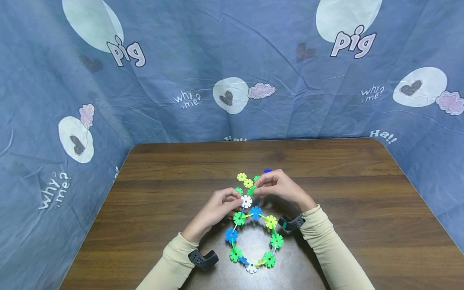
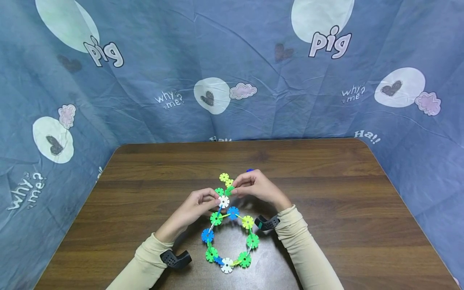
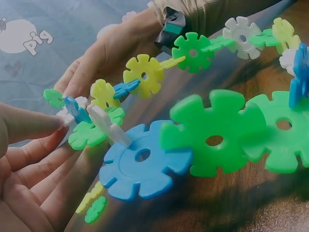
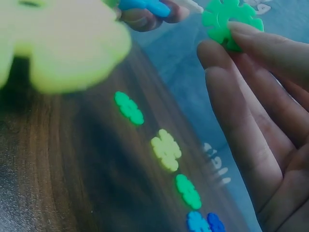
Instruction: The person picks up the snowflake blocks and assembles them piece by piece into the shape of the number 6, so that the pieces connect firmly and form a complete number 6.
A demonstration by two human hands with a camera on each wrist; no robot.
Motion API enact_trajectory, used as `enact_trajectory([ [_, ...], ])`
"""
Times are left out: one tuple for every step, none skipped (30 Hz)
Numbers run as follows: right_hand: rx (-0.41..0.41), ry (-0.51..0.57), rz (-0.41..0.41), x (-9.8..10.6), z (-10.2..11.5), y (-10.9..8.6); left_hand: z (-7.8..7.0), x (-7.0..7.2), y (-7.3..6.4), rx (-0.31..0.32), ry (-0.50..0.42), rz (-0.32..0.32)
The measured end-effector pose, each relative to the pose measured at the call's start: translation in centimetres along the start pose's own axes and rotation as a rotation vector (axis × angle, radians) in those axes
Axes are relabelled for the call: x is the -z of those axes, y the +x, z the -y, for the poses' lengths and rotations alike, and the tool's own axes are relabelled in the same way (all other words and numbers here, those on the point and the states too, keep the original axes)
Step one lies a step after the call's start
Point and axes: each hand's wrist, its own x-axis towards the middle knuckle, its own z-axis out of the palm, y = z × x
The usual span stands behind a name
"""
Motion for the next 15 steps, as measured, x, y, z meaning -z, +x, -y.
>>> enact_trajectory([
  [0.003, -0.001, 0.008, -0.05, -0.04, 0.03, -0.03, -0.04, -0.01, 0.003, 0.003, 0.002],
  [0.009, -0.001, 0.016, -0.10, -0.10, 0.06, -0.07, -0.05, -0.04, 0.002, 0.007, 0.004],
  [0.016, 0.000, 0.028, -0.16, -0.15, 0.10, -0.08, -0.06, -0.06, 0.000, 0.008, 0.006],
  [0.022, 0.000, 0.040, -0.22, -0.25, 0.16, -0.11, -0.06, -0.10, -0.003, 0.011, 0.008],
  [0.030, 0.005, 0.052, -0.27, -0.34, 0.21, -0.12, -0.06, -0.15, -0.005, 0.012, 0.009],
  [0.040, 0.009, 0.062, -0.31, -0.42, 0.25, -0.14, -0.04, -0.18, -0.007, 0.015, 0.009],
  [0.046, 0.010, 0.070, -0.33, -0.53, 0.28, -0.12, -0.02, -0.21, -0.012, 0.019, 0.009],
  [0.052, 0.012, 0.079, -0.33, -0.64, 0.31, -0.11, -0.01, -0.23, -0.016, 0.022, 0.009],
  [0.058, 0.011, 0.086, -0.34, -0.71, 0.32, -0.09, 0.01, -0.24, -0.019, 0.028, 0.009],
  [0.061, 0.010, 0.094, -0.33, -0.79, 0.33, -0.09, 0.01, -0.25, -0.022, 0.035, 0.011],
  [0.067, 0.011, 0.104, -0.33, -0.82, 0.33, -0.07, 0.00, -0.25, -0.022, 0.043, 0.010],
  [0.074, 0.008, 0.114, -0.33, -0.85, 0.33, -0.06, -0.01, -0.23, -0.026, 0.051, 0.010],
  [0.084, 0.005, 0.123, -0.32, -0.89, 0.34, -0.07, -0.04, -0.24, -0.030, 0.057, 0.010],
  [0.097, 0.004, 0.134, -0.33, -0.90, 0.35, -0.07, -0.05, -0.24, -0.028, 0.061, 0.010],
  [0.107, 0.002, 0.141, -0.35, -0.89, 0.36, -0.07, -0.06, -0.24, -0.025, 0.064, 0.010],
])
